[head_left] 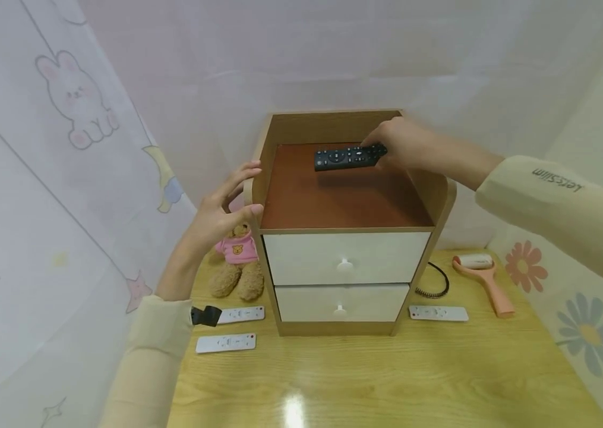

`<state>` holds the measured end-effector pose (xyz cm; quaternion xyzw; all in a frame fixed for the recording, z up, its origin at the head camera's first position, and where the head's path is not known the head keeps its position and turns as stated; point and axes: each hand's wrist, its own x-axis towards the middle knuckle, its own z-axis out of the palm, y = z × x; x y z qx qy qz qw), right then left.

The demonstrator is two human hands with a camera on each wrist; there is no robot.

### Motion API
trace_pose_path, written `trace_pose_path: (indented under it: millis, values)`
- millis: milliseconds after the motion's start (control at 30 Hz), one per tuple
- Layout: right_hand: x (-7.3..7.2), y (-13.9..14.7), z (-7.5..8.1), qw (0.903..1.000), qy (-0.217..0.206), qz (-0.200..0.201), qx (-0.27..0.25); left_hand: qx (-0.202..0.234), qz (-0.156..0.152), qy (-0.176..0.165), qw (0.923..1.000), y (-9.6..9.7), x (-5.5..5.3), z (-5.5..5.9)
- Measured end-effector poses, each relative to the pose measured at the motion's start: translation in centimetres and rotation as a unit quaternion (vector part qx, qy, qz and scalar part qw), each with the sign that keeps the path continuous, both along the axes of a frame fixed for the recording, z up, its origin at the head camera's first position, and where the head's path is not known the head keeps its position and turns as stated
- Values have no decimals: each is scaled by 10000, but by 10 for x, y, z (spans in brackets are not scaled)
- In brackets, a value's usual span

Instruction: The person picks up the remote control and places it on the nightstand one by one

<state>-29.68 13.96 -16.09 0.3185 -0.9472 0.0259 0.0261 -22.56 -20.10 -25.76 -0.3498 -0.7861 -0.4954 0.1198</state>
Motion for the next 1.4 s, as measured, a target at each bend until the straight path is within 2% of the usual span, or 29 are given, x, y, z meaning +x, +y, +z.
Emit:
trace_pose_path:
  millis: [200, 567, 1100, 1400]
  values:
    - [-3, -10, -10, 9996, -264, -129, -45, 47, -1, 46, 10000, 2, 1, 0]
    - [-14, -20, -19, 9998, -181, 113, 46, 43, 53, -20, 10000, 3, 3, 2]
    - [-37, -35, -23, 9975, -635, -94, 286, 134, -26, 36, 9999, 0, -1, 0]
    - [-39, -35, -29, 9971, -730, -76, 176, 223, -107, -43, 9997, -1, 0, 0]
